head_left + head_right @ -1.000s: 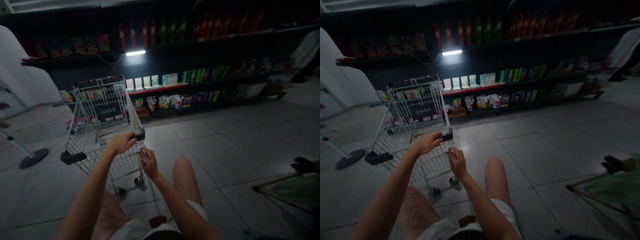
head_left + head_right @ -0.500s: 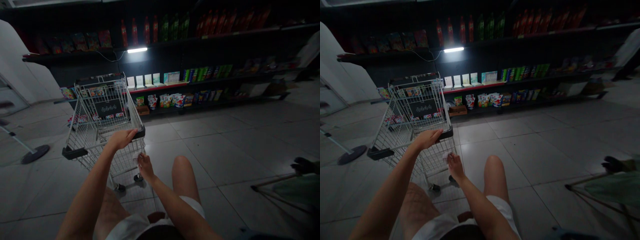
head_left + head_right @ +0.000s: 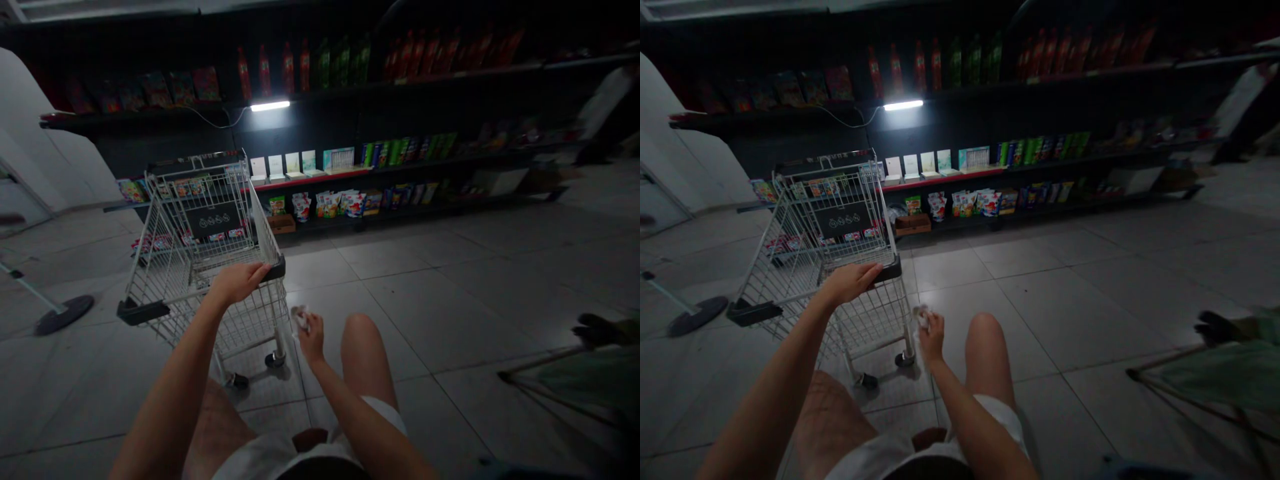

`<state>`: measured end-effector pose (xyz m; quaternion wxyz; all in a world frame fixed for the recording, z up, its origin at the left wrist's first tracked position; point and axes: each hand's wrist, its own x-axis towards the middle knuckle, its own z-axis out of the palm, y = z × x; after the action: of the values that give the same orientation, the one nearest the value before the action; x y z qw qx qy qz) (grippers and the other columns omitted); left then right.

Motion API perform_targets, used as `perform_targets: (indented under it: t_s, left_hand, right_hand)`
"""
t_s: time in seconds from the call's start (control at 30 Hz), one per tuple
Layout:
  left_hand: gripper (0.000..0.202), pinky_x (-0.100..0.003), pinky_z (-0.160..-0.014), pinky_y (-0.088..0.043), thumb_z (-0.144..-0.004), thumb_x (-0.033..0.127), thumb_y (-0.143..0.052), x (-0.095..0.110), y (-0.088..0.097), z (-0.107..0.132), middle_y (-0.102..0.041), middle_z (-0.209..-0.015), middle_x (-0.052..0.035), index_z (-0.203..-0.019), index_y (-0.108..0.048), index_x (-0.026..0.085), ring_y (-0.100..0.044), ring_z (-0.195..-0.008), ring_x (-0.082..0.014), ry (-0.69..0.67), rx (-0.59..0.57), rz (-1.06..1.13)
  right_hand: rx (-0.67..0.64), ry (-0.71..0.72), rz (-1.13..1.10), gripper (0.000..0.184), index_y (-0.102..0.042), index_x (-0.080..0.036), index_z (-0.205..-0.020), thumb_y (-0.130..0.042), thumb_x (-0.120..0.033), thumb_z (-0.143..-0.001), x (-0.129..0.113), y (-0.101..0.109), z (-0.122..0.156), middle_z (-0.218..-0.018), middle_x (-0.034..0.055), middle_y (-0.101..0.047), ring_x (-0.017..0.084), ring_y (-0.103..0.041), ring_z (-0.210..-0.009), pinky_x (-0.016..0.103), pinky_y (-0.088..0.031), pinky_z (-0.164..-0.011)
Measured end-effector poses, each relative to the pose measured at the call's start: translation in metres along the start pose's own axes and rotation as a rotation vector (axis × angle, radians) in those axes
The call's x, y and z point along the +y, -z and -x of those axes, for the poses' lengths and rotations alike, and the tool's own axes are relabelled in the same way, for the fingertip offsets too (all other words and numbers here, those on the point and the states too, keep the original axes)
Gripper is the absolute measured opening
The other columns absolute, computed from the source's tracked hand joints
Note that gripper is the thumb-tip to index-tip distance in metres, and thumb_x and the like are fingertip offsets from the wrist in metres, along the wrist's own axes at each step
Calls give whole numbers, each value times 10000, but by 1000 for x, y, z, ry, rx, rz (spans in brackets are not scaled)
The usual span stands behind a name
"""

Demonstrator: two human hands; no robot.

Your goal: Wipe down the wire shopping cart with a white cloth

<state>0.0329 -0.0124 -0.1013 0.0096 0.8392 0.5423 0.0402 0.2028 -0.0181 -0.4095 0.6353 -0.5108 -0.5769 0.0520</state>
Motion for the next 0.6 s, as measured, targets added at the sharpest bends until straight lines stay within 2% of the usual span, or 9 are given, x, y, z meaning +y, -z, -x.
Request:
perform_targets:
  t_s: [0.07,0.17,0.27,0.37,0.43,0.53,0.6]
  left_hand:
    - [622,-301,-715,-443,-956,600,-128,0,-1,0,-724,-847,-40,-1016,-641,254,-673,-872,-237,0,7,-12]
    - [623,-297,-705,-440,-954,607,-124,2,-1,0,-722,-847,-41,-972,-636,254,-672,-860,-234,3,12,-27]
    - [607,-289,-693,-435,-959,590,-128,3,-1,2,-720,-845,-40,-962,-635,256,-672,-858,-228,10,14,-43]
    - [589,-292,-688,-436,-969,553,-132,2,0,5,-723,-860,-45,-973,-639,253,-673,-867,-231,20,12,-60]
    - [581,-291,-691,-438,-971,543,-139,2,0,5,-725,-858,-43,-969,-642,251,-673,-855,-225,26,6,-69]
    - [575,-285,-696,-438,-971,542,-142,2,0,4,-723,-838,-36,-975,-638,251,-670,-832,-214,34,-3,-75]
    - [574,-286,-691,-437,-970,546,-143,3,0,3,-721,-834,-38,-971,-635,251,-669,-825,-215,37,-3,-78]
  right_hand:
    - [75,-3,-54,344,-640,-149,-1109,-499,-113,-797,-18,-6,-37,-1070,103,-550,202,-525,-1066,377,-486,-938]
    - [-32,81,-169,411,-623,-156,-1170,-465,-108,-793,-45,-19,-72,-1116,108,-579,204,-527,-1103,386,-455,-999]
    - [-138,77,-115,427,-630,-148,-1156,-459,-95,-769,-49,-23,-60,-1046,103,-614,205,-553,-1014,373,-485,-927]
    - [-273,114,-33,371,-681,-182,-1067,-481,-85,-769,-36,-9,-33,-962,75,-630,187,-563,-923,333,-496,-843]
    - [-226,107,-45,322,-697,-197,-1020,-490,-102,-792,-33,1,-29,-934,63,-623,177,-566,-903,318,-498,-819]
    - [-62,74,-101,341,-666,-171,-1106,-465,-143,-832,-43,4,-47,-1016,92,-618,191,-567,-996,353,-497,-895]
    - [-80,144,-127,365,-646,-157,-1155,-456,-178,-846,-54,0,-60,-1102,116,-613,209,-553,-1078,387,-478,-961]
